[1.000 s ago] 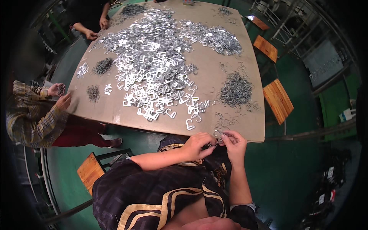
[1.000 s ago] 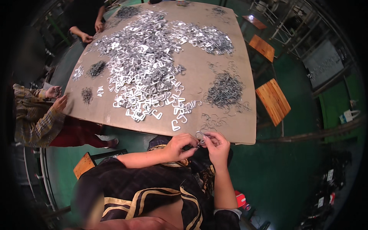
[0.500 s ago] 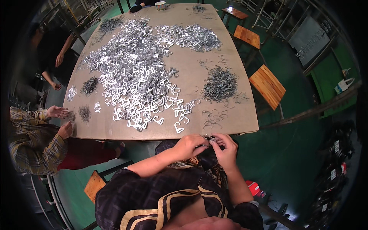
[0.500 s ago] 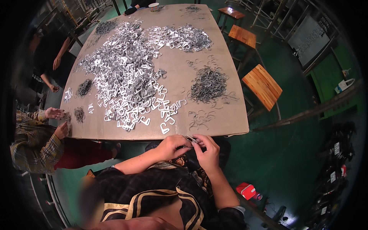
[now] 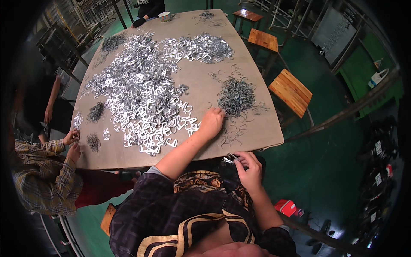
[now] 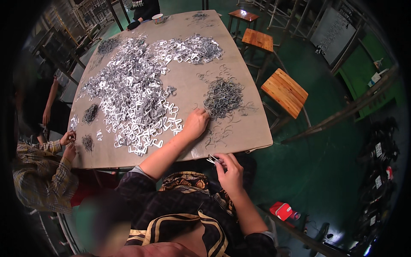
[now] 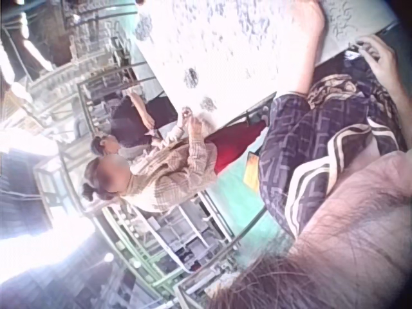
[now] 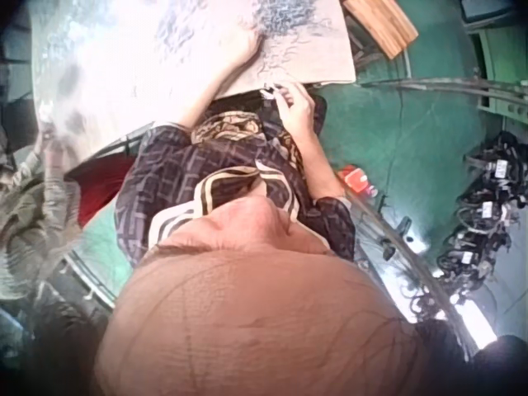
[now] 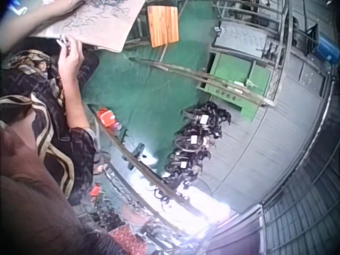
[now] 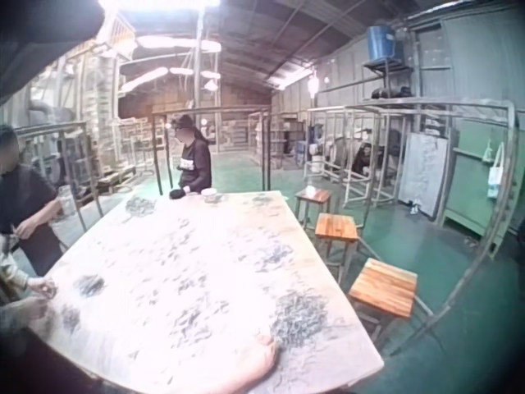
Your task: The person repeatedly picks up small metal hooks and wire loops from a table, connects them by hand, and places the assembled units onto a nearby hanging rack. Other people at the table perform similar assembly work.
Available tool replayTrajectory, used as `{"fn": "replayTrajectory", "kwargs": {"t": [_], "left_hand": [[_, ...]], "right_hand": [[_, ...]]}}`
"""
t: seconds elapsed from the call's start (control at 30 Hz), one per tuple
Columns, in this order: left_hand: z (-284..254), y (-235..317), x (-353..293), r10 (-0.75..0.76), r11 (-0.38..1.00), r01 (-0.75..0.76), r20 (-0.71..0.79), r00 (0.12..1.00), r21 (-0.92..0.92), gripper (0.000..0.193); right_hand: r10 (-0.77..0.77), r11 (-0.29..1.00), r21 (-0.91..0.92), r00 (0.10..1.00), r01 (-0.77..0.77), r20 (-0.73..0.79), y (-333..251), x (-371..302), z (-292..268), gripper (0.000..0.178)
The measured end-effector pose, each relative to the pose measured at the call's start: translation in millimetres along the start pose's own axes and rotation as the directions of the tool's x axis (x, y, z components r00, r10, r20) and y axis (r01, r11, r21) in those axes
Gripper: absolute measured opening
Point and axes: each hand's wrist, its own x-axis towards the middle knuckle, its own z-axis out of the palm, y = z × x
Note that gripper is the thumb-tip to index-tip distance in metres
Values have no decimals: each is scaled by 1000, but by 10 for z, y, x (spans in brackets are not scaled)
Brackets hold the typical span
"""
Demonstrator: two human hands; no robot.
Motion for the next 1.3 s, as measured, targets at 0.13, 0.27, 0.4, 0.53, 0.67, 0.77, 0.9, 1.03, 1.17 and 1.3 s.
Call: {"fn": "replayTrajectory", "kwargs": {"t": [0.13,0.27,0.4,0.53,0.67,0.77,0.9,1.03,1.17,1.3], "left_hand": [[-109,145,-179,103,986,-84,130,986,-143,8],[-316,17,-290,63,928,34,247,967,-371,15],[-603,-9,-244,-48,962,101,204,978,-255,14],[-444,-36,-169,-122,976,131,63,991,-175,8],[-142,-8,-77,-97,995,97,-10,995,-17,11],[23,66,-3,-178,983,178,1,984,40,10],[86,81,138,-218,974,209,124,968,83,11],[-197,103,113,-333,938,337,55,941,-84,15],[-203,-32,4,-437,783,393,23,899,-482,12],[-285,-33,-100,-279,932,236,-128,952,-276,9]], "right_hand": [[-4,1000,21,1000,4,-10,23,-4,-7,25],[-1,1000,8,1000,1,-2,25,-19,-21,25],[-16,1000,9,1000,17,-7,29,-16,-14,25],[-43,999,-19,999,43,2,43,-15,22,24],[-62,998,-8,998,62,4,38,-10,64,25],[-61,998,-9,998,61,6,35,-29,79,28],[-28,1000,-12,1000,28,-10,150,-75,63,29],[4,1000,-9,1000,-4,0,205,-130,82,30],[-2,1000,8,1000,2,11,280,-142,134,31],[14,999,31,1000,-15,22,291,-139,144,30]]}}
